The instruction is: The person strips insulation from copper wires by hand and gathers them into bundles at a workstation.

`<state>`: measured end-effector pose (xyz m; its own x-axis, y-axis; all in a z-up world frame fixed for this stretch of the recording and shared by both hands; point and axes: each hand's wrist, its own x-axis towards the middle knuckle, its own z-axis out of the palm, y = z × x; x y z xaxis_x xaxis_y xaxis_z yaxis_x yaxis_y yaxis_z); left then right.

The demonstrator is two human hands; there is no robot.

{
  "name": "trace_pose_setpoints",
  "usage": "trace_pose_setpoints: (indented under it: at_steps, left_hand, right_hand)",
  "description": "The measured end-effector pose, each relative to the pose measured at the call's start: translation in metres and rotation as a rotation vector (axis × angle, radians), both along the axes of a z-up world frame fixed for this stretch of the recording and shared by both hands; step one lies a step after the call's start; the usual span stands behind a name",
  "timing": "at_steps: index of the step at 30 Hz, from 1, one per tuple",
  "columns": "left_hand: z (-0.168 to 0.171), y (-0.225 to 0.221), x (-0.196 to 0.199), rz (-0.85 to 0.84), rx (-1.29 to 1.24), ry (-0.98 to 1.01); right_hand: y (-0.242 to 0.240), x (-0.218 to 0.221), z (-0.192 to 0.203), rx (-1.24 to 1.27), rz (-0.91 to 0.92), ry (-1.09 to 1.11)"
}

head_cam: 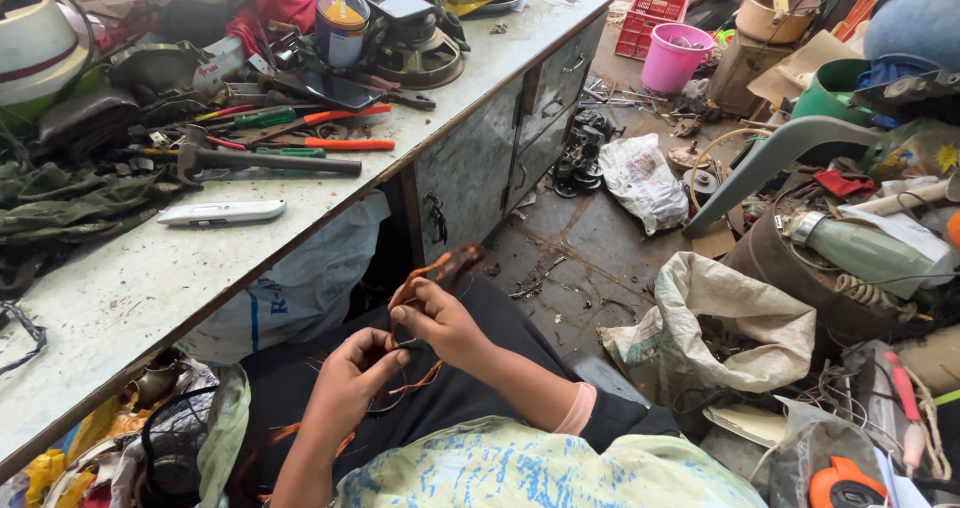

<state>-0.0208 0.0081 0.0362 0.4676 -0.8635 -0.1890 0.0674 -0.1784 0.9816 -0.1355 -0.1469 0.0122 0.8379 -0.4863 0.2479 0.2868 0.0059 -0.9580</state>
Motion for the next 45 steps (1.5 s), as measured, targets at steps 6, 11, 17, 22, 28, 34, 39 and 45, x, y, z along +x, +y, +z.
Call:
trace_pose_setpoints:
  at_steps: [6, 11, 17, 22, 28, 34, 39, 45]
  left_hand:
    - [-0.015, -0.005, -0.004, 0.044, -0.239, 0.299]
    - [-0.015, -0.002, -0.002, 0.173, -0.303, 0.49]
    - [-0.007, 0.001, -0.006, 0.242, -0.546, 0.465]
    - [-0.004, 0.004, -0.01, 0.281, -0.53, 0.38]
    - [0.003, 0.007, -0.007, 0.306, -0.392, -0.065]
    - [-0.011, 0.001, -0.005, 0.255, -0.545, -0.027]
    - [-0.021, 0.001, -0.004, 0.138, -0.56, 0.069]
    - [-0.025, 0.004, 0.0, 0.18, -0.557, 0.08]
  right_hand:
    - [0.003, -0.01, 0.027, -0.302, -0.013, 0.139]
    - [0.018, -0.017, 0.051, -0.597, -0.025, 0.267]
    - [0.02, -0.012, 0.03, -0.425, 0.151, 0.326]
    - [0.011, -0.01, 0.02, 0.254, 0.488, 0.316]
    - [0.001, -0.025, 0.036, -0.107, 0.468, 0.241]
    - [-0.004, -0.025, 0.037, 0.438, 0.349, 0.297]
    - [-0.009, -0.021, 0.031, 0.442, 0.398, 0.153]
    - [-0.017, -0.027, 0.059, 0.45, 0.571, 0.095]
